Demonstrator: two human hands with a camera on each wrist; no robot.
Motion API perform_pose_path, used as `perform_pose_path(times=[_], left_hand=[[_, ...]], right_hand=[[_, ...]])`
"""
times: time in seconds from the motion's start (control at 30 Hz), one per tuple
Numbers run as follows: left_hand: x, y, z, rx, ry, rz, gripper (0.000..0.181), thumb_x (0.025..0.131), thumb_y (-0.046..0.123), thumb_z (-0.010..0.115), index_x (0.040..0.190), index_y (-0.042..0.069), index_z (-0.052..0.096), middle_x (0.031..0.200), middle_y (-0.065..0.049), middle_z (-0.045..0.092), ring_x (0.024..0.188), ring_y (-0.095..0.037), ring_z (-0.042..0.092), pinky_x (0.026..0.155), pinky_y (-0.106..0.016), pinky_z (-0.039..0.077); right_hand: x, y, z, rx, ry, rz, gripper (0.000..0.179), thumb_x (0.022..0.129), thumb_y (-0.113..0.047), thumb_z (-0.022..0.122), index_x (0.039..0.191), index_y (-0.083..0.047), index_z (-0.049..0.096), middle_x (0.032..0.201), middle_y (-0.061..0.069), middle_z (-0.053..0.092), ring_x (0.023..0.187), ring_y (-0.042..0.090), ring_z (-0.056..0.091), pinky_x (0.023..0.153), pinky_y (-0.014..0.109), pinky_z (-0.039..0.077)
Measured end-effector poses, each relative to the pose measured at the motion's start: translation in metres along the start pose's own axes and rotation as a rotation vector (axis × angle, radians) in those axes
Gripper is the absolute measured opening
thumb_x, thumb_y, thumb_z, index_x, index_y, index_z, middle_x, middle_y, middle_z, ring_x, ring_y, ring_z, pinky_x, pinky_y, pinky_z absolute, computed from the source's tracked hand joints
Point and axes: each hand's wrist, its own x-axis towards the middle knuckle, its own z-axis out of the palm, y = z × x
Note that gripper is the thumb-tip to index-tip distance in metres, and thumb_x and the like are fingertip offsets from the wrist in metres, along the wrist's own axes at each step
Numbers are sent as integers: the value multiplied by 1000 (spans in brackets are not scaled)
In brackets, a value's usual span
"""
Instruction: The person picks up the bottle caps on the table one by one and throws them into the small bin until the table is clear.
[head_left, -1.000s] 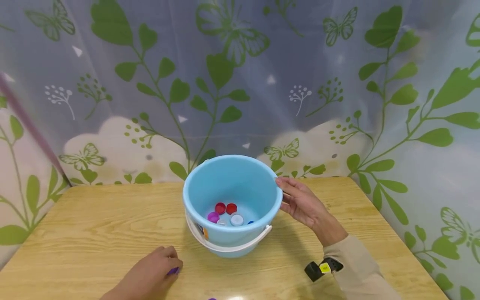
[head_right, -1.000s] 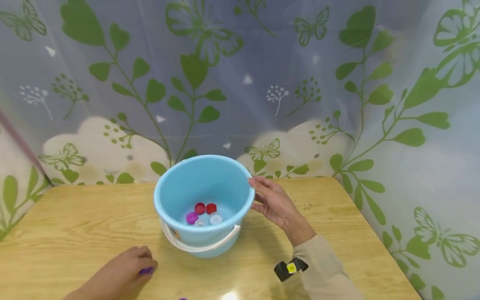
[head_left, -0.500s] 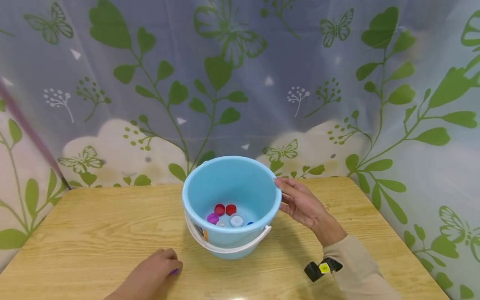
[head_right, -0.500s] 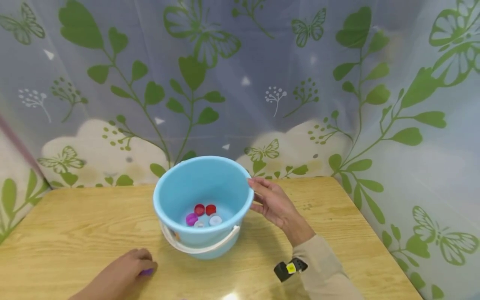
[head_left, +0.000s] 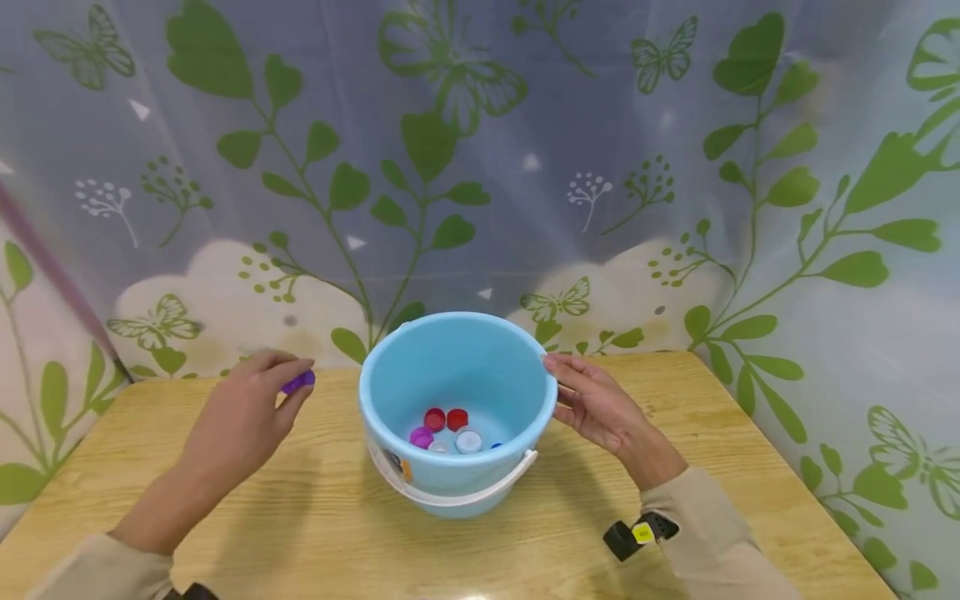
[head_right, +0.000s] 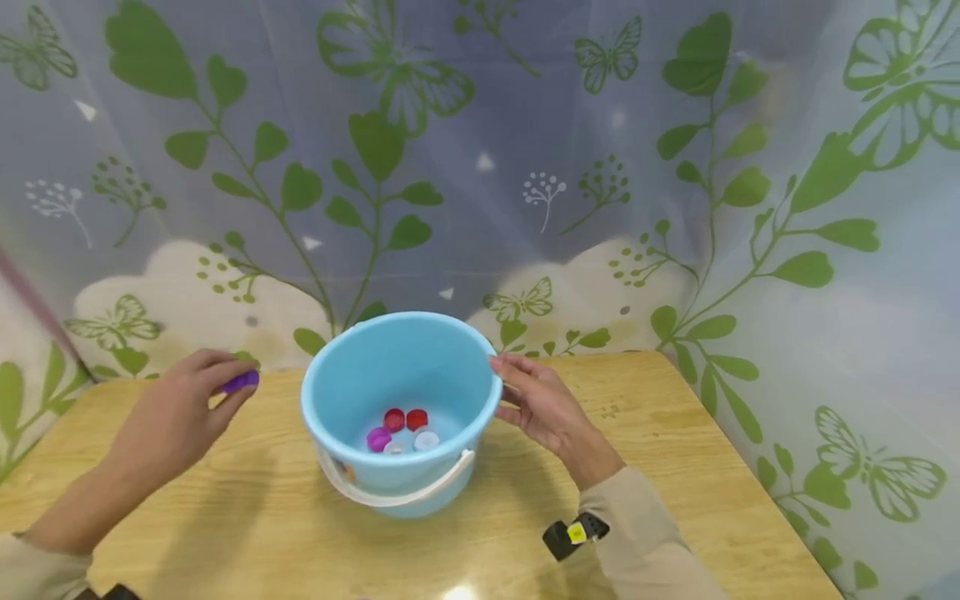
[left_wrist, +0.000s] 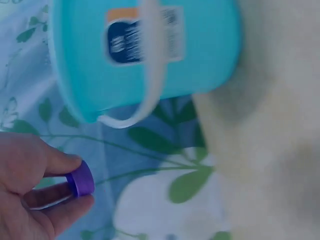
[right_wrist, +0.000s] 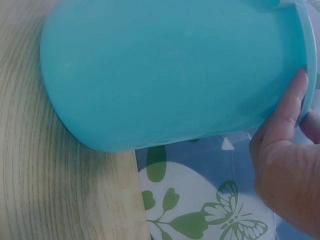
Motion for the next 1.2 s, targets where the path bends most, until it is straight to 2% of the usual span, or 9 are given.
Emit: perform_pose_path(times=[0.13,0.23,0.37,0.5,0.6,0.7,0.8,1.03,1.2], left_hand=[[29,7,-4,-26,10,53,25,80,-3,72,104,-7,68,98,-17,61,87,-33,59,68,-46,52],[44,15,-3,-53,-8,96,23,80,-4,71,103,-6,69,99,-16,61,88,-32,58,71,-45,52],[58,24,4,-103,-79,141,22,82,-3,70,104,-5,69,100,-15,61,91,-32,58,76,-45,52],[68,38,22,-167,-160,142,23,85,1,69,107,-3,69,102,-13,62,92,-29,58,78,-43,53],[73,49,39,-200,-187,142,24,85,4,70,109,-1,69,103,-11,62,93,-26,60,80,-41,53],[76,59,56,-229,-217,178,23,86,6,70,109,2,70,104,-8,62,95,-23,59,83,-38,52],[75,64,66,-250,-254,185,22,86,8,70,108,3,70,103,-5,63,96,-20,59,85,-35,52],[73,64,68,-220,-356,163,21,89,9,68,109,5,69,105,-4,63,100,-20,58,88,-35,50],[73,63,67,-196,-379,160,22,89,10,67,111,5,69,106,-4,63,100,-20,59,89,-35,49]], right_hand=[[-1,0,-1,4,1,-10,33,97,-20,58,123,-3,50,111,8,57,95,15,62,78,26,55],[1,2,1,16,-9,-15,30,97,-19,57,121,-2,51,109,8,57,93,15,62,76,25,55],[4,5,4,18,-14,-11,28,97,-19,56,120,-3,52,107,8,57,92,15,62,74,24,56],[2,4,3,7,-1,-14,28,98,-19,55,120,-3,52,108,9,57,92,15,62,74,24,55],[1,2,0,4,-6,-20,31,98,-20,56,122,-1,52,109,9,56,94,16,62,75,25,55],[-2,0,-3,-2,-8,-20,38,97,-21,58,126,1,49,111,10,56,96,17,61,78,26,55],[-2,0,-3,-18,-1,-19,43,95,-22,60,128,2,47,112,11,56,98,18,61,79,29,55],[-1,1,-2,-30,-4,-14,45,95,-23,61,129,1,46,113,11,56,100,19,61,79,29,55],[0,1,-1,-27,2,-12,38,95,-23,60,125,-2,48,112,9,56,97,17,61,78,28,55]])
